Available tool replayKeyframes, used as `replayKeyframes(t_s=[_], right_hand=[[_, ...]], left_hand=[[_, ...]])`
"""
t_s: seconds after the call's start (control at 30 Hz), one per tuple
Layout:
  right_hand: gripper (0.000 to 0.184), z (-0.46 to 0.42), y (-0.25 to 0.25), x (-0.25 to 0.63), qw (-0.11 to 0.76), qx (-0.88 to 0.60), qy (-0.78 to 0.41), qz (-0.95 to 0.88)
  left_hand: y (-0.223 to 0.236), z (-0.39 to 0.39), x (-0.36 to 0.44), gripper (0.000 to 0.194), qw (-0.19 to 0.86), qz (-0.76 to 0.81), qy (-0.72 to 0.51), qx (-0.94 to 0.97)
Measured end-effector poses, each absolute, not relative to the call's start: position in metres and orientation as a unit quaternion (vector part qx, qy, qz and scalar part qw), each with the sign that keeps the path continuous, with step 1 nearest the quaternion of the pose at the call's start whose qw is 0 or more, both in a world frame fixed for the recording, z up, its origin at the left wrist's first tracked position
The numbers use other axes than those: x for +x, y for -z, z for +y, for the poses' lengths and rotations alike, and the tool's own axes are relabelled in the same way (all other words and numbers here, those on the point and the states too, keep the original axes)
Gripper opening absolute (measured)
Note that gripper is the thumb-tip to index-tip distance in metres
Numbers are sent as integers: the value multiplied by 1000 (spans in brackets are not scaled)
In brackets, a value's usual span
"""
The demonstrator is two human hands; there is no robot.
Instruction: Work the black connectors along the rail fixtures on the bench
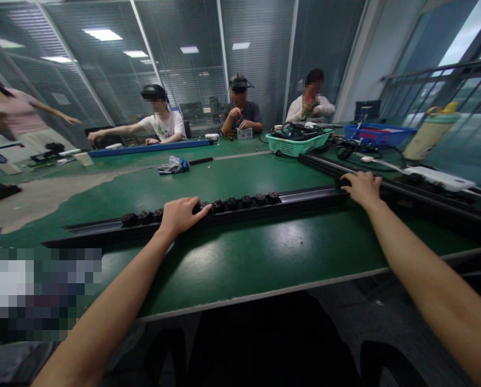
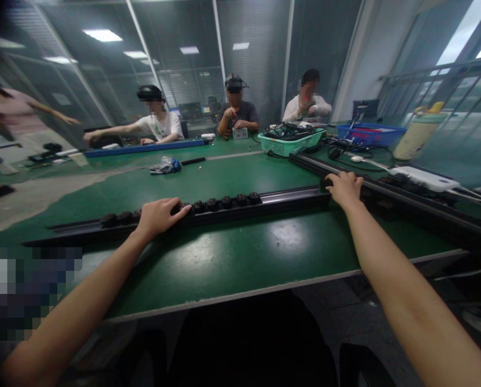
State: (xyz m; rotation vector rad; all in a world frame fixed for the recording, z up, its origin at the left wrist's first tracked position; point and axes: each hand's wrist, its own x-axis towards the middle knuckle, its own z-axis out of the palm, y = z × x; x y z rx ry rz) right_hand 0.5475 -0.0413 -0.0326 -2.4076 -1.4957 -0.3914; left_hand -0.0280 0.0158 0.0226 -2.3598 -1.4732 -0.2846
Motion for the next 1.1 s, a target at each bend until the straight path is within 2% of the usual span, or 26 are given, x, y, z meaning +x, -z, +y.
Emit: replayKeyframes(t_s=[0.4,0.5,0.63,0.77,0.83,1.1], right_hand=[[44,-43,26,570,53,-901,80,-423],[46,-43,25,573,74,-910,72,-400],[39,-44,24,574,105,-928,56,-353],[53,-46,24,571,161,-939,57,-297],[53,-49,22,568,177,-936,71,-297],[45,-55,7,505,219,-819,192,-494]], left_hand=[[-22,16,-29,67,175,-515,98,-833],[-22,16,-28,67,178,-514,99,-833],[-22,17,-29,67,175,-517,97,-832],[-21,17,-29,67,178,-516,96,-832],[-21,17,-30,67,178,-516,98,-832],[-23,16,-29,69,172,-514,100,-834]])
